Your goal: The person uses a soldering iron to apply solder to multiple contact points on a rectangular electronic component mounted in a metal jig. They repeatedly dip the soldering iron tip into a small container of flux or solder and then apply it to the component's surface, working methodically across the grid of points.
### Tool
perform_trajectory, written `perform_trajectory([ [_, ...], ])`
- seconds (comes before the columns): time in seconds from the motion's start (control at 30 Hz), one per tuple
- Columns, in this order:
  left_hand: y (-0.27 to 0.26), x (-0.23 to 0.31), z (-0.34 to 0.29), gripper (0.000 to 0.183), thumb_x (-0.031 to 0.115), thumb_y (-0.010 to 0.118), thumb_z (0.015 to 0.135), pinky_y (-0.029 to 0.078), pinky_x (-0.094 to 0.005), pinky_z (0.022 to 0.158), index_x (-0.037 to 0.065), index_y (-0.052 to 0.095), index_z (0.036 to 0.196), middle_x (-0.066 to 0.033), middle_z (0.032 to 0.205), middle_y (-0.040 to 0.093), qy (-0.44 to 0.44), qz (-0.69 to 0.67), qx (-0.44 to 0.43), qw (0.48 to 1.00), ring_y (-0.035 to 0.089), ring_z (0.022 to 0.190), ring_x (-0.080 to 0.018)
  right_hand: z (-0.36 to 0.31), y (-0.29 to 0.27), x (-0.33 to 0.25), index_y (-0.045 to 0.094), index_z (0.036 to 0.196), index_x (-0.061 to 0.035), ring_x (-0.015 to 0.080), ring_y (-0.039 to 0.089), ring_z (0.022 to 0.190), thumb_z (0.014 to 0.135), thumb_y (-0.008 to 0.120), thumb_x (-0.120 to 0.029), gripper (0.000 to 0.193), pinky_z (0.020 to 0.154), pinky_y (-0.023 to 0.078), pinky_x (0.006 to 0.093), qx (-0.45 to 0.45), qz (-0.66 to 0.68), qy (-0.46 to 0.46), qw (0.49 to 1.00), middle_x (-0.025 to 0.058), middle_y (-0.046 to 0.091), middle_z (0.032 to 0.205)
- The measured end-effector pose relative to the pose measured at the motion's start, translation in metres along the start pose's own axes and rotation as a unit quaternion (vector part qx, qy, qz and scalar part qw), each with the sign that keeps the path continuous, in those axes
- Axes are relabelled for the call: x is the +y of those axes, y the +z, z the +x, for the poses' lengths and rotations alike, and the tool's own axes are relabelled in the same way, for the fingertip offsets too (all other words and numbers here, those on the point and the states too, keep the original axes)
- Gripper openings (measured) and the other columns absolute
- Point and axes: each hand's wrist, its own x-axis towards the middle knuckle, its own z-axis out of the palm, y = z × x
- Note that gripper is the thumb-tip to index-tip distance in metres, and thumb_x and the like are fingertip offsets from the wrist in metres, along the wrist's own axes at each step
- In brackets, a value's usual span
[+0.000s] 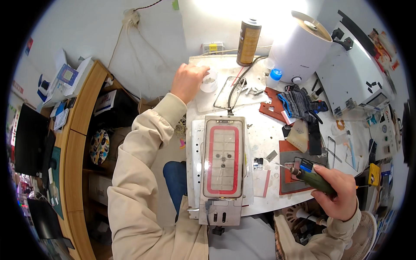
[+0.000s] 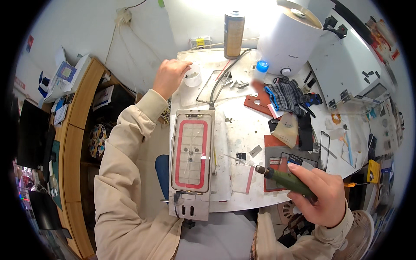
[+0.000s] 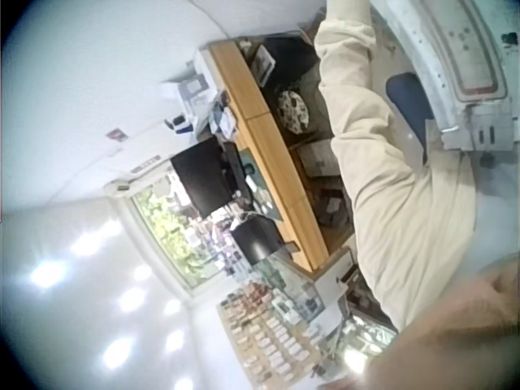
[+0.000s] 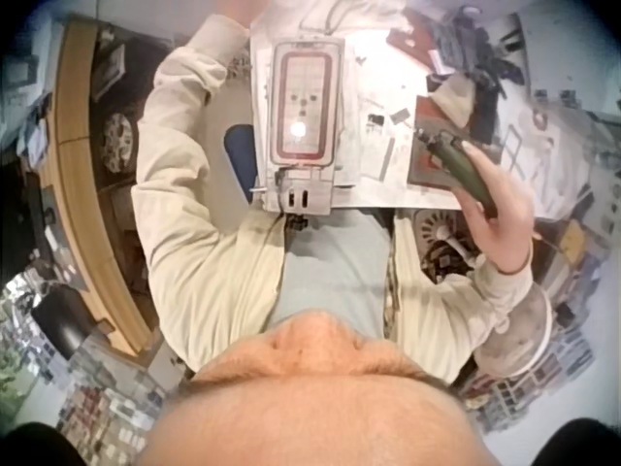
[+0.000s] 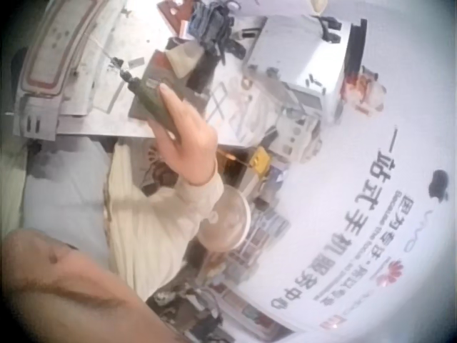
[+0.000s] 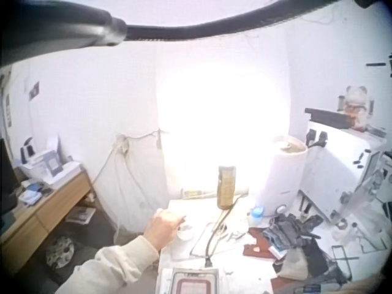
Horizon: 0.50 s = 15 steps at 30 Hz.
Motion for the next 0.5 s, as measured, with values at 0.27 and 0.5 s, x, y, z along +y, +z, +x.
perform_trajectory([
  [0.27, 0.011, -0.007, -0.002, 0.006, 0.013, 0.078, 0.092, 0.053, -0.0405, 0.091, 0.008, 0.079, 0.096, -0.0051, 0.098, 0.077, -0.016, -0.049, 0.004, 0.999, 0.068, 0.096, -0.0242, 0.026, 0.008, -0.017, 0.076, 0.13, -0.0097, 0.0223, 0.061, 0.056, 0.074, 0.088, -0.01, 0.057, 0.049, 0.045, 0.0347, -0.056, -0.041, -0.092, 0.993, 0.0037, 0.064, 0.072],
  [0.5, 0.012, -0.011, 0.0, 0.006, 0.012, 0.077, 0.094, 0.053, -0.0407, 0.091, 0.009, 0.078, 0.099, -0.0052, 0.101, 0.078, 0.01, -0.045, 0.055, 0.997, 0.069, 0.093, -0.0271, 0.031, 0.008, -0.024, 0.077, 0.13, -0.0111, 0.0213, 0.06, 0.056, 0.072, 0.086, -0.011, 0.058, 0.049, 0.045, 0.0344, -0.078, -0.058, -0.121, 0.988, 0.003, 0.063, 0.072],
])
